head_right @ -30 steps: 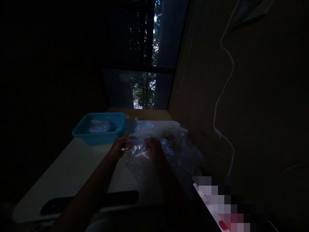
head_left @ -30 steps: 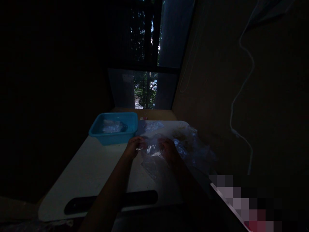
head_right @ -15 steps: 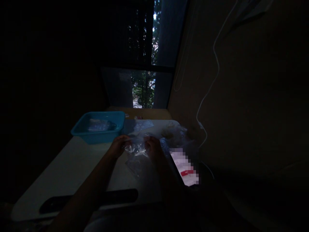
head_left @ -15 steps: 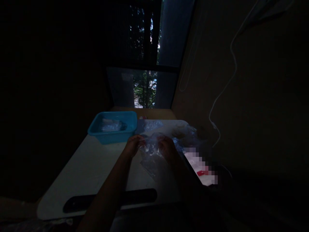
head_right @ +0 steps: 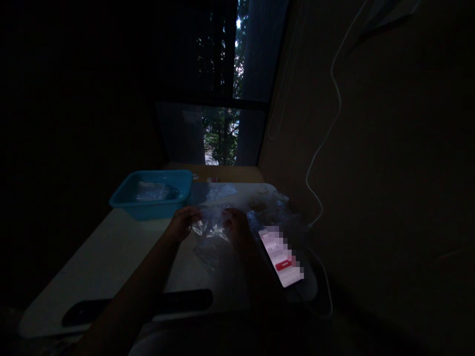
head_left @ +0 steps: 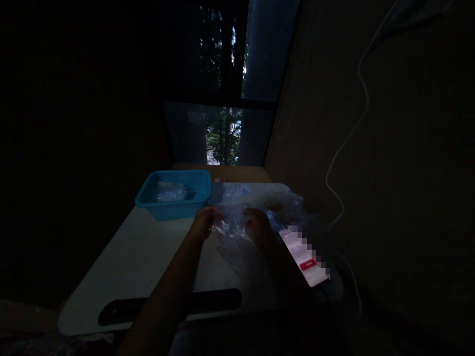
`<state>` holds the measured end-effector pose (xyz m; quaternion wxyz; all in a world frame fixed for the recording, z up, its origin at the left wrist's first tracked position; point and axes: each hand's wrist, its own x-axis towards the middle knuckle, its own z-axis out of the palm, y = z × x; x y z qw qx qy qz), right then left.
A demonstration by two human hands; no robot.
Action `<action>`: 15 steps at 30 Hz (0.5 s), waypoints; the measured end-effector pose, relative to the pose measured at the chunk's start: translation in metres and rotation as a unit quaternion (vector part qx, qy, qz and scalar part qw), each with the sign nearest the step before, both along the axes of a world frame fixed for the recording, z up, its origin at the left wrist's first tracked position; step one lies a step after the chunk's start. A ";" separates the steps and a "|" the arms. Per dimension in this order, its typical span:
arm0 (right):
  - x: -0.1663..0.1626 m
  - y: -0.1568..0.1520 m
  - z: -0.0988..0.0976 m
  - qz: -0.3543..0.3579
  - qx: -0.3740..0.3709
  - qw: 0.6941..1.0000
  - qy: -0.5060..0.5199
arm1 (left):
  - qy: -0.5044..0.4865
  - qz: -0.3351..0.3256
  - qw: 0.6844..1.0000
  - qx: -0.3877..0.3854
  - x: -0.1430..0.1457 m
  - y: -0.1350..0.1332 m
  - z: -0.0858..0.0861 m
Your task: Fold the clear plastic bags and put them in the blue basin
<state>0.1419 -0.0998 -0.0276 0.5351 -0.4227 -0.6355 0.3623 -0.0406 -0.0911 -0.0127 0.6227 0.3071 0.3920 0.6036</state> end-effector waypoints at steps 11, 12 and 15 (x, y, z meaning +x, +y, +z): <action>0.004 0.001 0.004 0.006 0.012 1.000 0.009 | 0.012 -0.021 0.999 0.025 -0.003 0.001 -0.003; 0.005 0.000 0.007 0.018 0.020 1.000 0.005 | 0.009 -0.019 0.999 0.026 -0.002 0.001 -0.002; 0.007 -0.002 0.012 0.030 0.018 0.999 0.019 | 0.002 -0.012 1.000 0.022 -0.001 -0.001 0.001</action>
